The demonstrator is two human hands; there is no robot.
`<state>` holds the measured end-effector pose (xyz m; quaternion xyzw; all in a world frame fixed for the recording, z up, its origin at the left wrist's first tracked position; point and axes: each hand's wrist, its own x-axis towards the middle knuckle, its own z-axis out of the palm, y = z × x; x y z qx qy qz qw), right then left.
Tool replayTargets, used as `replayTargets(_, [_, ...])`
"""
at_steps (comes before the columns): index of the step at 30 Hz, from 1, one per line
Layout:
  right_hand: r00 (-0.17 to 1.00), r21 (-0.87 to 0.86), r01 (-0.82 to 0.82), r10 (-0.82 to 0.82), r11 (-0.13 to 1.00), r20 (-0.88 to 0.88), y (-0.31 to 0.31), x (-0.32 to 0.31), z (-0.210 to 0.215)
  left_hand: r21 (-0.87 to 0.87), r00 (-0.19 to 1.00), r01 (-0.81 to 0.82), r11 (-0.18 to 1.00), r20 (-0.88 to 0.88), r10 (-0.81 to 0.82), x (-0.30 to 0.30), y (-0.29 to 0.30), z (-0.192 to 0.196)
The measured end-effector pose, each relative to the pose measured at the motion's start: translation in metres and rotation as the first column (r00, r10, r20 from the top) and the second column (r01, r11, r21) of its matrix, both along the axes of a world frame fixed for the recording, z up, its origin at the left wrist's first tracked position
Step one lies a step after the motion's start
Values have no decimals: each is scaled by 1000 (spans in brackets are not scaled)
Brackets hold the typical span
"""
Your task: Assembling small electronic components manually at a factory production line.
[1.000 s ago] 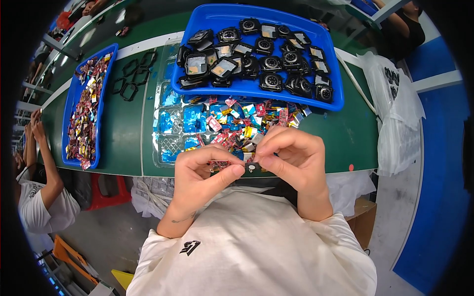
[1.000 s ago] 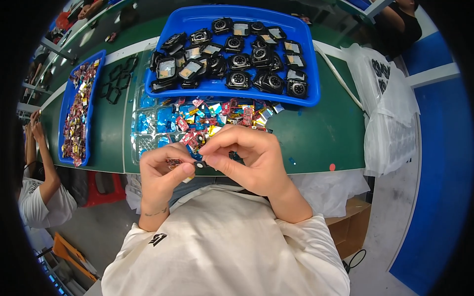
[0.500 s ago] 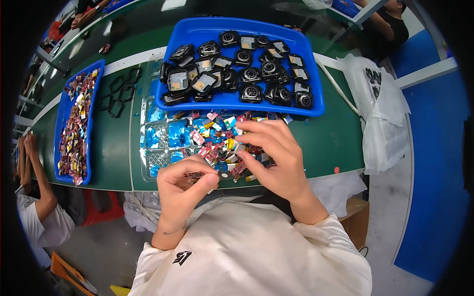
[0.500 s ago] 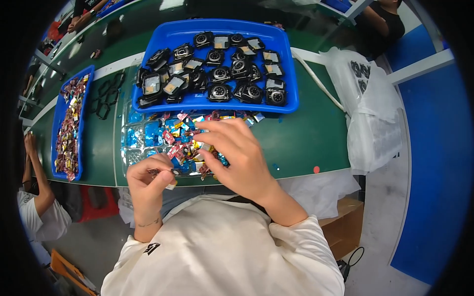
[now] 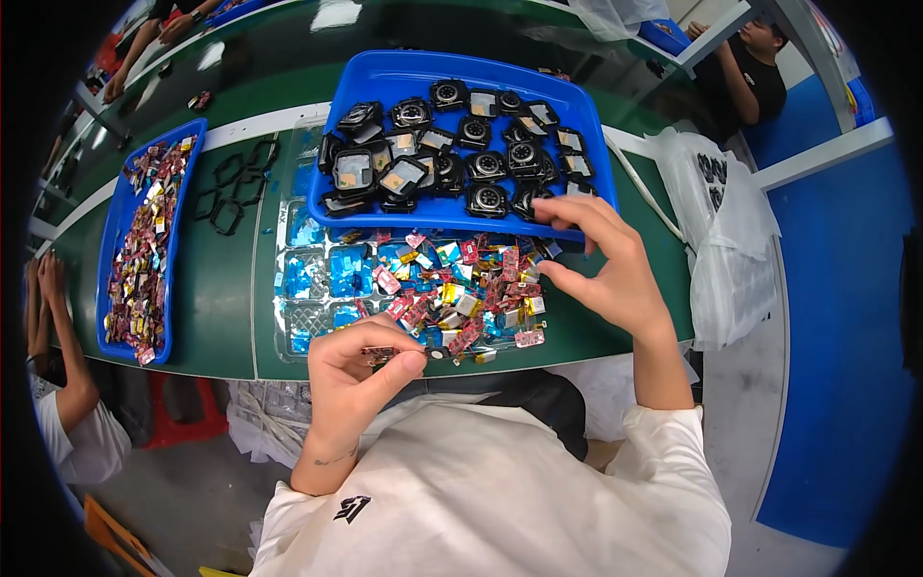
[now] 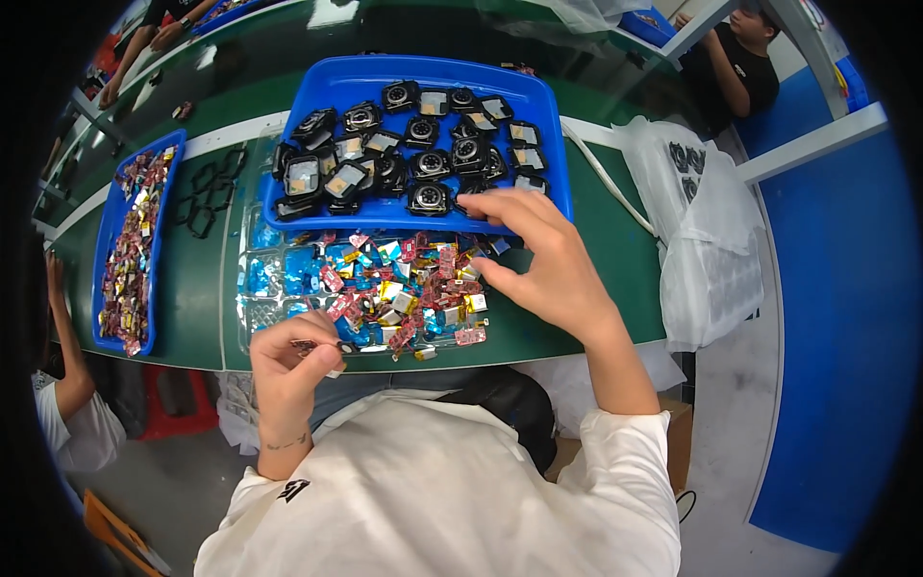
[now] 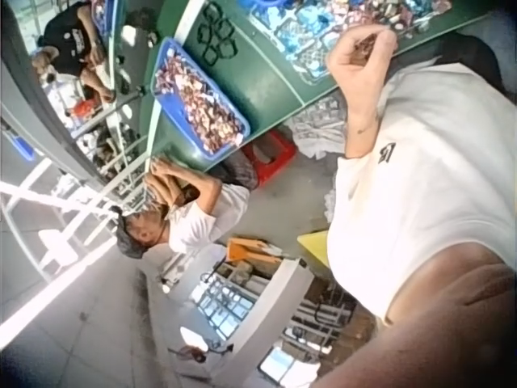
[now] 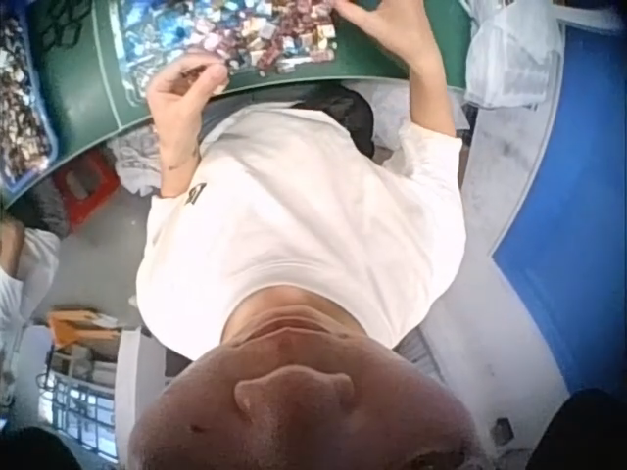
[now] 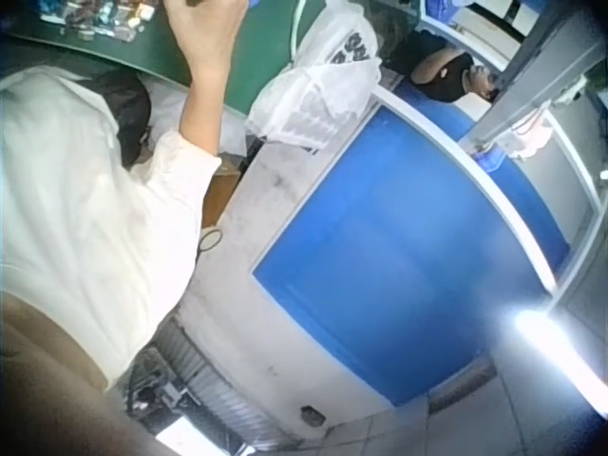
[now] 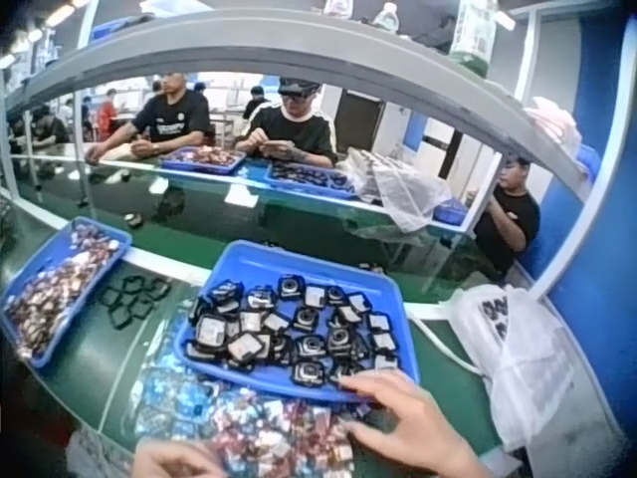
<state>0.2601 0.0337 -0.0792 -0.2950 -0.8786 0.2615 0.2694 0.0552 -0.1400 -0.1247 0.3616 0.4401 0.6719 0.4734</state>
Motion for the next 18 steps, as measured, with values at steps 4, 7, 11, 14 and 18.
replayTargets(4, [994, 72, 106, -104, 992, -36, 20, -1, -4, 6, 1000, 7, 1000, -16, -7, -3, -1, 0])
replayTargets(7, [986, 150, 111, -127, 982, 103, 42, 1, -13, 31, 1000, 3, 1000, -31, -2, -2, 0, 0])
replayTargets(11, [977, 132, 74, -99, 988, 188, 54, -5, -19, 13, 1000, 4, 1000, -29, -3, 0, -2, 0])
replayTargets(14, [983, 49, 156, -160, 986, 85, 57, -4, -30, 5, 999, -5, 1000, -48, 6, -2, -4, -2])
replayTargets(18, [934, -156, 243, -274, 957, -229, 58, -1, -41, 18, 995, -11, 1000, -102, 13, -2, -3, -5])
